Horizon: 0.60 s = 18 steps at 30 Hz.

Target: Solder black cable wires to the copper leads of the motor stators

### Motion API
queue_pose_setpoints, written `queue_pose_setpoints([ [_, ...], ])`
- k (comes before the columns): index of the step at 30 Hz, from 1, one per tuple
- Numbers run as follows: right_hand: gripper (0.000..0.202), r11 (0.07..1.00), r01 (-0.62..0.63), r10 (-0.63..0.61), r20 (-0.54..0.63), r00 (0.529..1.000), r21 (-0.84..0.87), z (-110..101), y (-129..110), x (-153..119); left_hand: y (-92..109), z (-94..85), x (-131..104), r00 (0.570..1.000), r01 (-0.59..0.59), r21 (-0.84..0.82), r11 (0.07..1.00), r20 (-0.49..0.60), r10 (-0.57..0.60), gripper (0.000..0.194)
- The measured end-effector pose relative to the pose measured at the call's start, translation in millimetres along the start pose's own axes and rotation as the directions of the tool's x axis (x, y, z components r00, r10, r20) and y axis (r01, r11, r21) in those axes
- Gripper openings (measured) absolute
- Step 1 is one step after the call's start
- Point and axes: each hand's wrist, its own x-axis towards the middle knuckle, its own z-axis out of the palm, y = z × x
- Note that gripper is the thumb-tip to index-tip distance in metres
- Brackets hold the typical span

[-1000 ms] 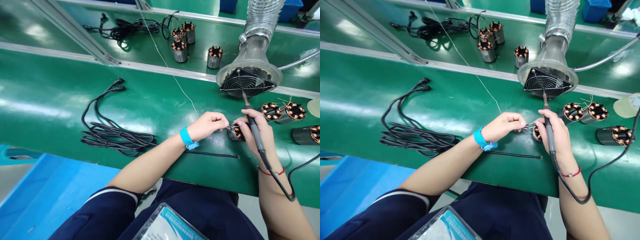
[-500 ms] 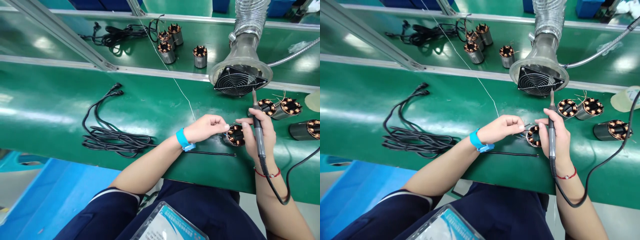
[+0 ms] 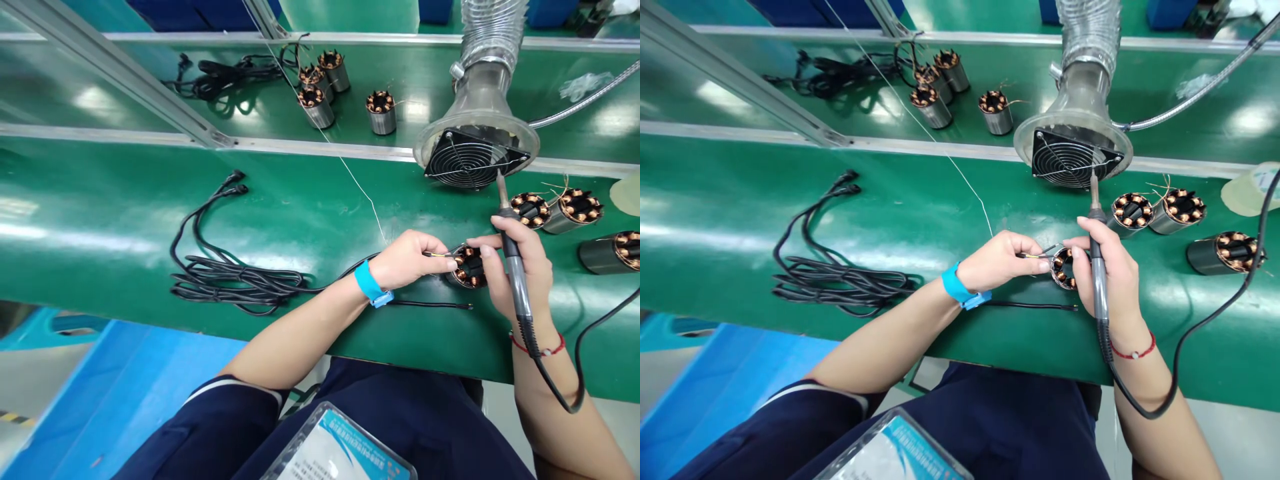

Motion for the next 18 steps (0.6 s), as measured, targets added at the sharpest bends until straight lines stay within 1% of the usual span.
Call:
queue_pose_setpoints([
  [2, 0.043, 0.999, 0.034, -0.034, 0.018, 0.999, 0.032, -0.1, 0.5, -0.8, -1.2, 2.2, -0.2, 1.0, 0.018, 0.017, 1.0, -0.004, -0.018, 0.04],
  [4, 0.054, 0.995, 0.07, -0.074, 0.063, 0.995, 0.071, 0.2, 1.7, -1.8, -1.2, 1.9, -0.6, 1.0, 0.02, 0.021, 1.0, 0.001, -0.02, 0.042],
  [6, 0.061, 0.989, 0.115, -0.124, 0.114, 0.986, 0.088, 0.6, 2.9, -2.4, 0.1, -0.7, -1.1, 0.999, -0.015, -0.013, 1.0, 0.032, 0.015, 0.042],
  [8, 0.062, 0.987, 0.137, -0.148, 0.146, 0.978, 0.08, 0.6, 3.9, -2.5, 1.9, -4.6, -1.6, 0.993, -0.067, -0.044, 0.997, 0.09, 0.071, 0.038],
  [10, 0.06, 0.987, 0.139, -0.149, 0.137, 0.979, 0.08, -0.5, 4.4, -2.3, 2.8, -7.6, -2.0, 0.987, -0.1, -0.038, 0.994, 0.122, 0.104, 0.034],
  [12, 0.059, 0.987, 0.135, -0.145, 0.115, 0.983, 0.09, -2.6, 4.4, -2.3, 2.1, -7.8, -2.1, 0.99, -0.103, -0.016, 0.995, 0.099, 0.104, 0.033],
  [14, 0.06, 0.985, 0.141, -0.152, 0.113, 0.982, 0.1, -4.9, 3.8, -2.3, 0.1, -5.1, -1.9, 0.995, -0.092, -0.011, 0.996, 0.039, 0.092, 0.033],
  [16, 0.061, 0.984, 0.151, -0.164, 0.153, 0.974, 0.097, -6.4, 2.7, -2.0, -2.1, -1.3, -1.5, 0.997, -0.073, -0.013, 0.997, -0.006, 0.073, 0.033],
  [18, 0.059, 0.984, 0.169, -0.178, 0.207, 0.962, 0.058, -6.5, 1.5, -1.5, -3.2, 1.0, -1.2, 0.997, -0.07, -0.03, 0.997, -0.012, 0.07, 0.035],
])
